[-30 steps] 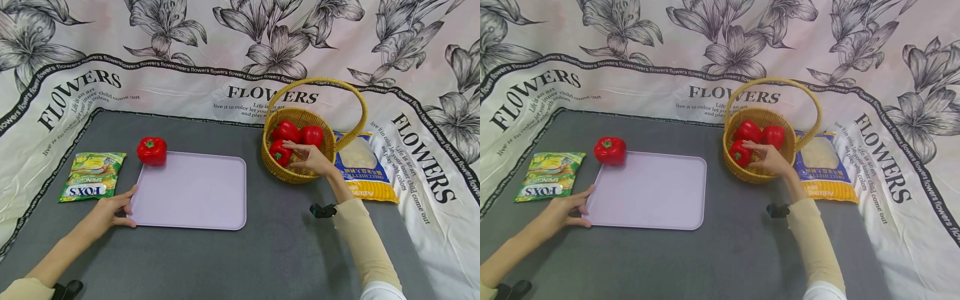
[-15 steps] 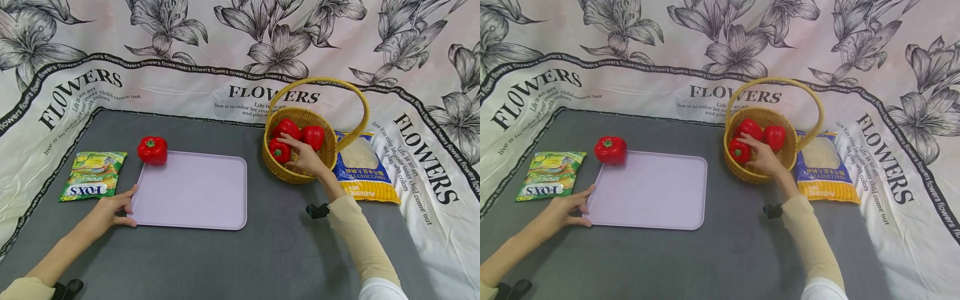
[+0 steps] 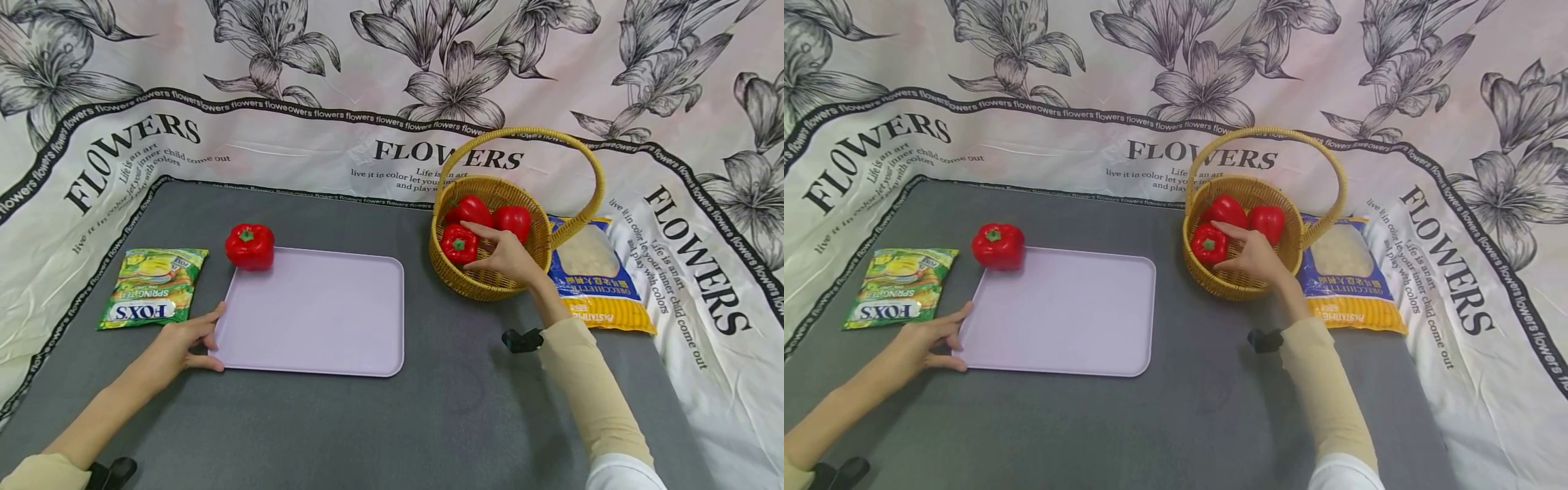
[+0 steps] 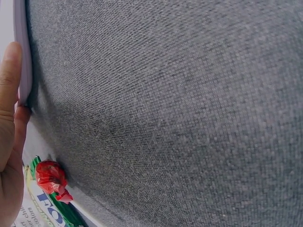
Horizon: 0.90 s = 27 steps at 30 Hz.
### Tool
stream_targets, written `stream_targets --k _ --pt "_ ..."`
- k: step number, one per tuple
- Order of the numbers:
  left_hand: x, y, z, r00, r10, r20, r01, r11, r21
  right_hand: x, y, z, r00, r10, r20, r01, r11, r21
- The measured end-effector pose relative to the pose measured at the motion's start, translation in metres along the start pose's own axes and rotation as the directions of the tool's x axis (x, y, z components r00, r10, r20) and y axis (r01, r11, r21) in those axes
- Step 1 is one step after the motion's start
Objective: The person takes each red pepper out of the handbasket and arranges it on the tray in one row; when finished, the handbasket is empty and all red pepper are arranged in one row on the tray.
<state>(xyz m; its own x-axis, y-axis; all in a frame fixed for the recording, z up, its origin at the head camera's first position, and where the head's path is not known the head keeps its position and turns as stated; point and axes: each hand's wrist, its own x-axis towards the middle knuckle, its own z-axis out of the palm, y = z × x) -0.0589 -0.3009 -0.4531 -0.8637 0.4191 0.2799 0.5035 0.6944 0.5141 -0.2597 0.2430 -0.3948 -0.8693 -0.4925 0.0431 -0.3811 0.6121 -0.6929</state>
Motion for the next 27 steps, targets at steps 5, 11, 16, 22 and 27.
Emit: stream_targets --k 5,11,16,22,27 --pt "0.0 0.001 -0.001 1.0 -0.027 0.006 0.027 1.0 0.007 -0.002 0.001 -0.009 0.987 0.12 0.109 -0.132 0.984 0.116" --pt "0.0 0.001 -0.001 1.0 -0.027 0.007 0.027 1.0 0.001 0.0 0.007 -0.01 0.969 0.123 0.216 -0.195 0.915 0.353" --pt "0.001 0.0 0.0 0.999 -0.038 0.024 0.038 0.999 0.003 0.001 0.011 -0.003 0.982 0.088 0.166 -0.156 0.876 0.456" --pt "0.001 -0.002 -0.001 1.0 -0.011 -0.003 0.011 1.0 0.016 0.003 0.006 0.006 0.988 0.104 0.11 -0.143 0.882 0.449" --pt "0.0 -0.002 0.0 1.0 0.0 -0.017 0.0 1.0 -0.006 0.001 -0.016 0.003 0.98 0.182 0.079 -0.198 0.908 0.369"
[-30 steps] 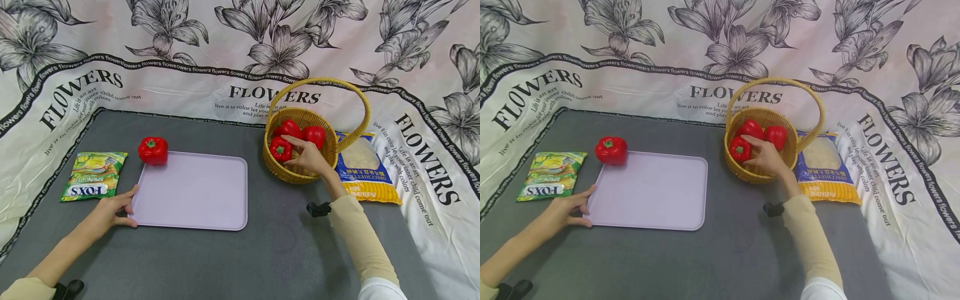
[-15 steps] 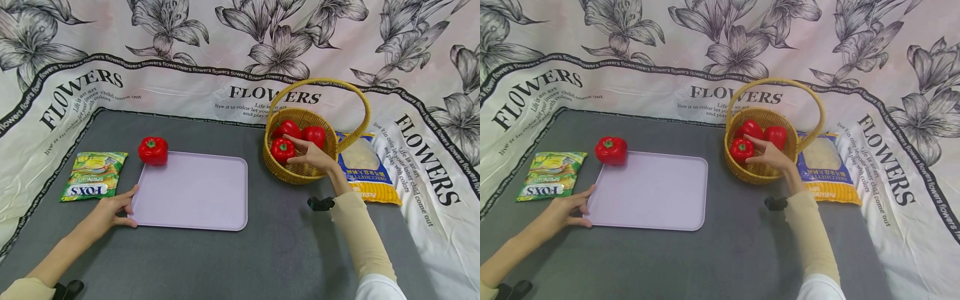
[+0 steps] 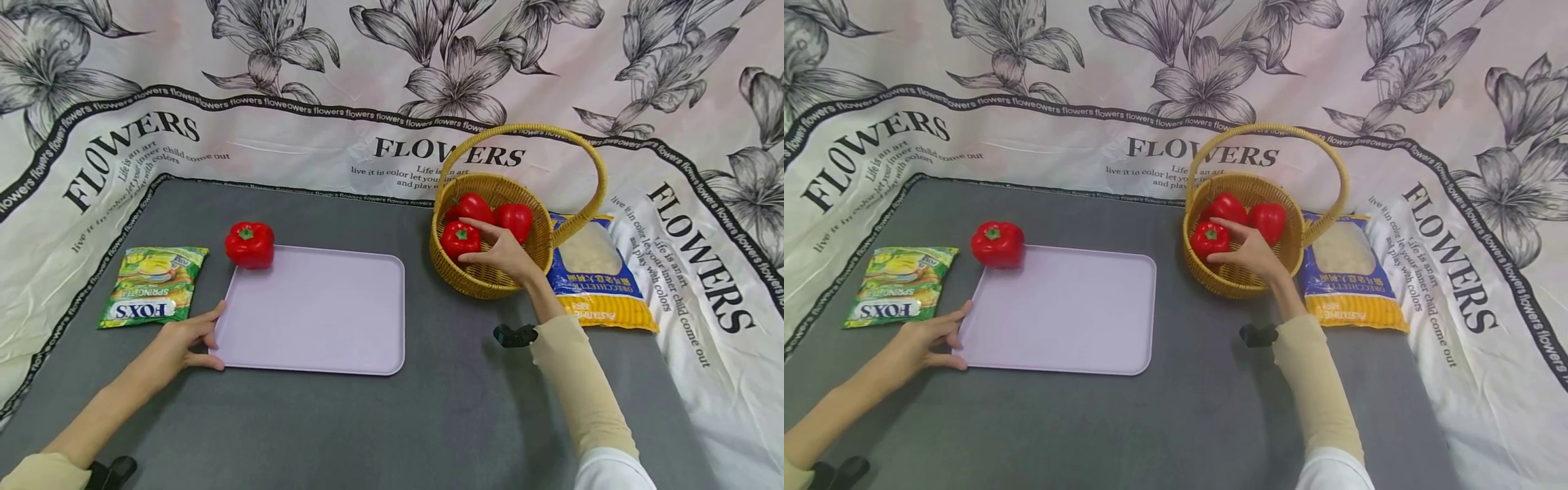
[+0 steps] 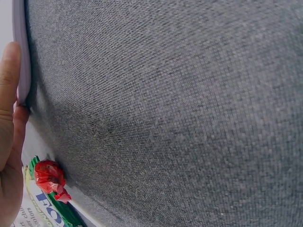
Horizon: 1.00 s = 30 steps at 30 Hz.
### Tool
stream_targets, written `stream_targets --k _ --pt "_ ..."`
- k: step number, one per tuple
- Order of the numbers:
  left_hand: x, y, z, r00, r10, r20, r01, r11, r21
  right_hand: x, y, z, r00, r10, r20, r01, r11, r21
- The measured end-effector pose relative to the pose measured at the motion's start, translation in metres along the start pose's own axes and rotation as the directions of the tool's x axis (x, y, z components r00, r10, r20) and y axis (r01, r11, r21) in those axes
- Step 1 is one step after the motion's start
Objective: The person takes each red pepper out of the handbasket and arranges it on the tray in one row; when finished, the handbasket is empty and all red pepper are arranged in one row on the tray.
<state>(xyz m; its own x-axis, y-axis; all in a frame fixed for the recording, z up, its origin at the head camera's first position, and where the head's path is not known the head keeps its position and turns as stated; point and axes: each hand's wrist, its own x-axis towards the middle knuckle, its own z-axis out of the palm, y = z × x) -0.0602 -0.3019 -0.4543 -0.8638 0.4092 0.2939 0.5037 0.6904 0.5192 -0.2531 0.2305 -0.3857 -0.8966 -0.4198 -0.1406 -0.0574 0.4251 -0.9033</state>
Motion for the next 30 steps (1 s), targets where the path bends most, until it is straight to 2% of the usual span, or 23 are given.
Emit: stream_targets --k 3,6,14,21,30 --pt "0.0 0.0 0.0 1.0 -0.009 0.008 0.009 1.0 0.002 -0.004 -0.011 0.0 0.999 0.043 -0.017 -0.043 0.999 -0.014" --pt "-0.001 0.0 -0.001 1.0 -0.016 0.014 0.016 1.0 0.009 -0.004 -0.012 -0.001 0.998 0.064 -0.018 -0.064 0.998 0.001" --pt "-0.001 0.001 0.0 1.0 -0.005 0.017 0.005 1.0 -0.006 0.003 0.01 -0.006 0.996 0.079 -0.04 -0.074 0.992 0.107" --pt "-0.001 0.002 0.0 1.0 -0.012 0.015 0.012 1.0 -0.001 0.002 0.018 -0.009 0.985 0.167 -0.043 -0.147 0.945 0.293" --pt "-0.001 0.003 -0.001 0.999 -0.019 0.03 0.019 1.0 -0.017 -0.009 -0.002 -0.015 0.979 0.2 0.022 -0.192 0.895 0.404"
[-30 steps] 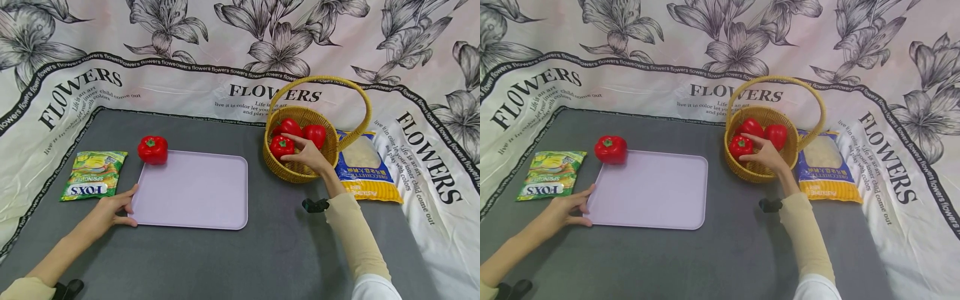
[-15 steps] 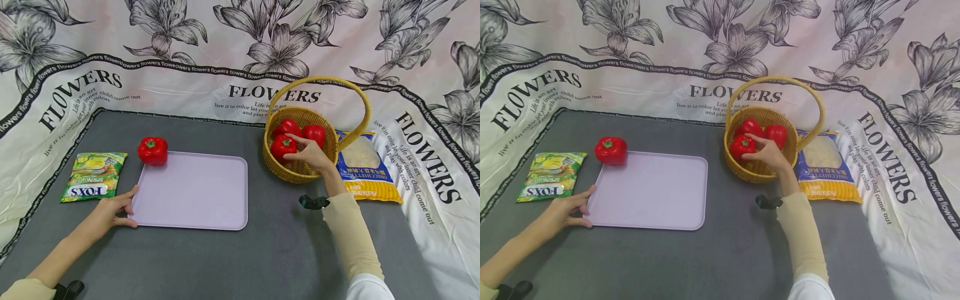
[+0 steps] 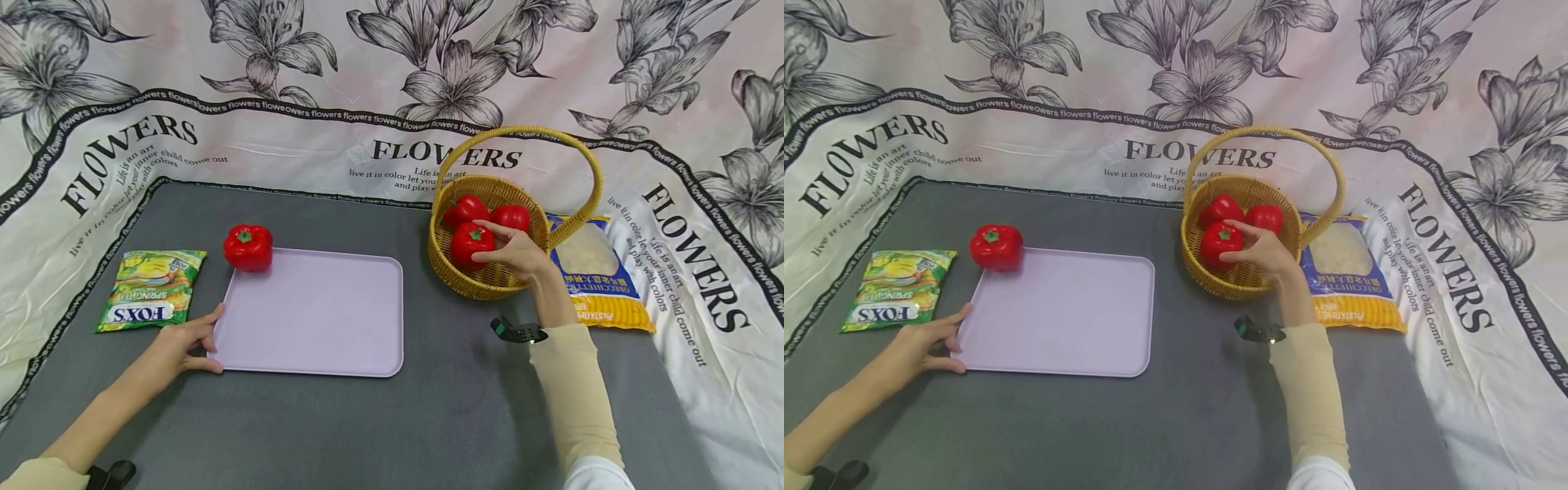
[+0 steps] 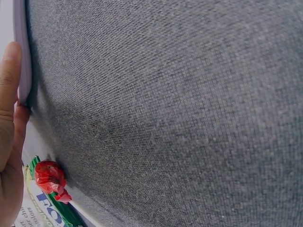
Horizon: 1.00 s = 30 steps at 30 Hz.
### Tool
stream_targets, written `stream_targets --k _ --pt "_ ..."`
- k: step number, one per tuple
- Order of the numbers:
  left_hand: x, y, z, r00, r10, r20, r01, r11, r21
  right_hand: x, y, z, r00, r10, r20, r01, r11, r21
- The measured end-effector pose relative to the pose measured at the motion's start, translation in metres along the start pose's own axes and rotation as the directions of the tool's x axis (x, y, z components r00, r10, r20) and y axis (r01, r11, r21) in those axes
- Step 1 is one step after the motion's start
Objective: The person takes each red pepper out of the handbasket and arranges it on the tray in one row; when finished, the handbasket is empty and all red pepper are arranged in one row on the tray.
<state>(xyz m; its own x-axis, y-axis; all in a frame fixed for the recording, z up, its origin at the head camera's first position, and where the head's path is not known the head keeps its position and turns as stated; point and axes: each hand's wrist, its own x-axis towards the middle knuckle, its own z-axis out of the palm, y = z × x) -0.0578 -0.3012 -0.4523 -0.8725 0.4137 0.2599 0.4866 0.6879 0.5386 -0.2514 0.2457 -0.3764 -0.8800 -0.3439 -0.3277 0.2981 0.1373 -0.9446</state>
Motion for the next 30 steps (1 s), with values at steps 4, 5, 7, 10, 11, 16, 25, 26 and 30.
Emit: stream_targets --k 4,5,7,10,11,16,25,26,30 --pt "-0.001 0.0 0.0 1.0 0.003 -0.001 -0.003 1.0 0.004 -0.005 -0.008 0.001 0.999 0.031 0.031 -0.032 0.999 0.023" --pt "-0.001 0.0 0.0 1.0 0.004 -0.003 -0.004 1.0 0.002 -0.007 -0.01 0.002 0.999 0.035 0.036 -0.036 0.999 0.029" --pt "-0.002 0.0 0.0 1.0 0.007 -0.003 -0.007 1.0 -0.003 -0.009 -0.014 0.003 0.998 0.036 0.046 -0.038 0.998 0.049" --pt "-0.002 -0.001 0.0 1.0 0.008 -0.003 -0.008 1.0 0.001 -0.012 -0.018 0.006 0.998 0.018 0.059 -0.022 0.998 0.06" --pt "-0.002 -0.001 0.0 1.0 0.009 -0.005 -0.009 1.0 0.003 -0.013 -0.02 0.007 0.998 0.012 0.065 -0.016 0.998 0.064" --pt "-0.002 -0.002 0.001 1.0 0.02 -0.015 -0.02 1.0 0.003 -0.016 -0.029 0.012 0.996 -0.01 0.087 0.005 0.998 0.057" --pt "-0.001 0.001 0.001 0.999 0.039 -0.024 -0.039 0.999 0.002 -0.015 -0.045 0.027 0.991 -0.044 0.125 0.043 0.999 0.014" --pt "-0.001 0.001 0.001 0.999 0.036 -0.021 -0.036 0.999 0.001 -0.015 -0.047 0.029 0.991 -0.047 0.126 0.046 0.999 0.01" --pt "-0.001 0.001 0.001 1.0 0.028 -0.012 -0.028 1.0 0.0 -0.012 -0.051 0.036 0.991 -0.045 0.125 0.048 0.999 -0.021"
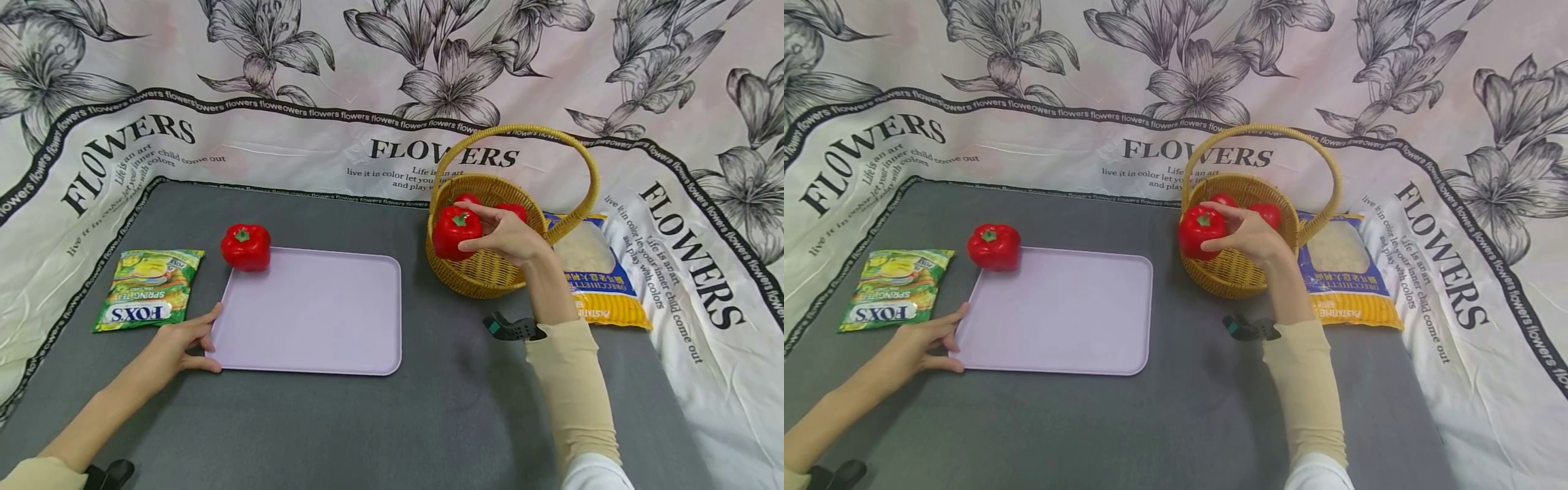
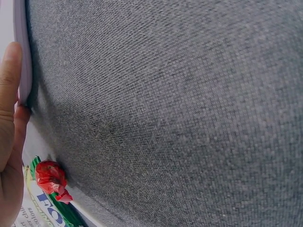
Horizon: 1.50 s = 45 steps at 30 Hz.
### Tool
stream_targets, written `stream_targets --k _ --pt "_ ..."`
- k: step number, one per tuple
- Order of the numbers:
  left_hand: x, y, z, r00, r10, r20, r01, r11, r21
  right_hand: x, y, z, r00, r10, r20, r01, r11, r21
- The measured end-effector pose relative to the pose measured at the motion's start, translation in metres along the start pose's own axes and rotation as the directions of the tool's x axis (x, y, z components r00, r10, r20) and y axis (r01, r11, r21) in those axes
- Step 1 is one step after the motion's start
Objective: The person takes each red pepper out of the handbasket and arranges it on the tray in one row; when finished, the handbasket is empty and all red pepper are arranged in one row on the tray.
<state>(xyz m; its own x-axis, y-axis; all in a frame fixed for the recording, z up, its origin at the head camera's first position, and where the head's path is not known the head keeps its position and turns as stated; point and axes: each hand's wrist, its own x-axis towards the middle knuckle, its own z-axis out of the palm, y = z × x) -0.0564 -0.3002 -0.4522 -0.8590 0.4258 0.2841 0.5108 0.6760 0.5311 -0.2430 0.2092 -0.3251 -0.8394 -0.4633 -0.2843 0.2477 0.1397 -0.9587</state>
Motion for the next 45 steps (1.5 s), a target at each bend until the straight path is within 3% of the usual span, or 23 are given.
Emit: stream_targets --k 11,19,29,45 --pt "0.0 -0.001 0.0 1.0 0.001 0.0 -0.001 1.0 0.003 0.017 -0.01 0.025 1.0 0.001 0.018 0.001 0.995 -0.098" --pt "0.0 0.0 0.001 1.0 -0.005 0.004 0.005 1.0 -0.02 0.033 -0.012 0.047 0.999 -0.022 0.035 0.026 0.994 -0.107" --pt "0.0 0.0 -0.001 0.999 -0.034 0.013 0.034 0.999 -0.006 0.056 -0.011 0.079 0.994 -0.058 0.093 0.063 0.997 -0.048" --pt "0.0 -0.001 0.001 1.0 -0.007 -0.008 0.007 1.0 -0.015 0.083 -0.003 0.112 0.988 -0.07 0.138 0.068 0.998 0.015"
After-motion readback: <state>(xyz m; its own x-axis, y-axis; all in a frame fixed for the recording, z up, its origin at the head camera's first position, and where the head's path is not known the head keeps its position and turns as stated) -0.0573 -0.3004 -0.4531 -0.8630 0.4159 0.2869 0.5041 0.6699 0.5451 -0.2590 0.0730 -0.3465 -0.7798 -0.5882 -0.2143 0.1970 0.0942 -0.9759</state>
